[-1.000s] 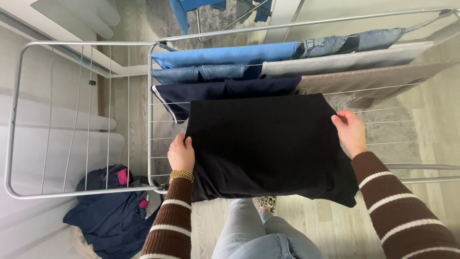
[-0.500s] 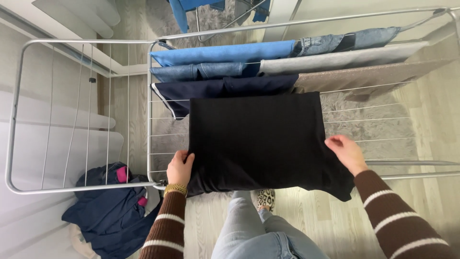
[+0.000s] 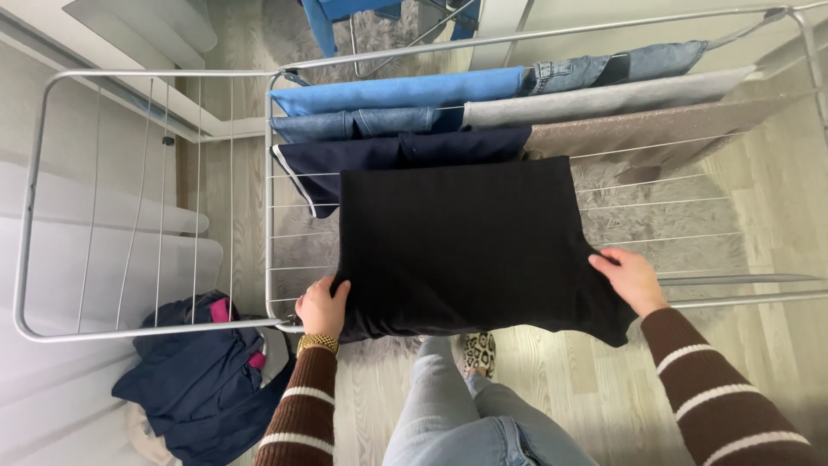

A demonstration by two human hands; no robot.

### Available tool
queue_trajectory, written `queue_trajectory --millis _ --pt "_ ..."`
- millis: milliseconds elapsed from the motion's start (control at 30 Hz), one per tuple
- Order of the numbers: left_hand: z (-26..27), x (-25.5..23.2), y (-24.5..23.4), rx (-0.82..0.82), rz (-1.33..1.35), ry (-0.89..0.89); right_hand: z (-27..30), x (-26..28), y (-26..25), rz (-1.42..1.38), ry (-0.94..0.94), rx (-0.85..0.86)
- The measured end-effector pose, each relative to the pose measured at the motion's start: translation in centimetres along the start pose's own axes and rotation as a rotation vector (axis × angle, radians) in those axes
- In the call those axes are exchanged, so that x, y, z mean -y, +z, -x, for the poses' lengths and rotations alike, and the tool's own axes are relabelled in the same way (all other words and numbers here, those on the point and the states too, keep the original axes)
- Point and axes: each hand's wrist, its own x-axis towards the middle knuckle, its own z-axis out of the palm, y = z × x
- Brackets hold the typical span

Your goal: The person hangs several garments on a metal drying rack. They pick up a sparkly brown top, a black top, and dark pants from a pile on the floor, unfold each item, and drape them over the rack bars to dry.

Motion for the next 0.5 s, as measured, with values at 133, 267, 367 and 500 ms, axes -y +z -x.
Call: queue_trajectory --millis 133,267,367,500 --pt "-0.3 -0.2 -1.4 -0.07 0.058 0.031 -0.4 0.2 -0.2 -0.116 -0.009 -0.083" --pt "-1.2 -0.8 -2.2 -0.104 0.149 0.051 -0.1 2.1 -1.3 -0.255 -0.042 -0.144" --pt "-1.8 -1.5 -2.9 -0.113 0.176 0.053 -0.4 2.8 -1.8 -0.307 -0.059 -0.174" --pt "-1.8 -3.8 -5.1 -0.118 0.21 0.035 -3.1 1.3 -1.2 -0.379 -0.081 -0.225"
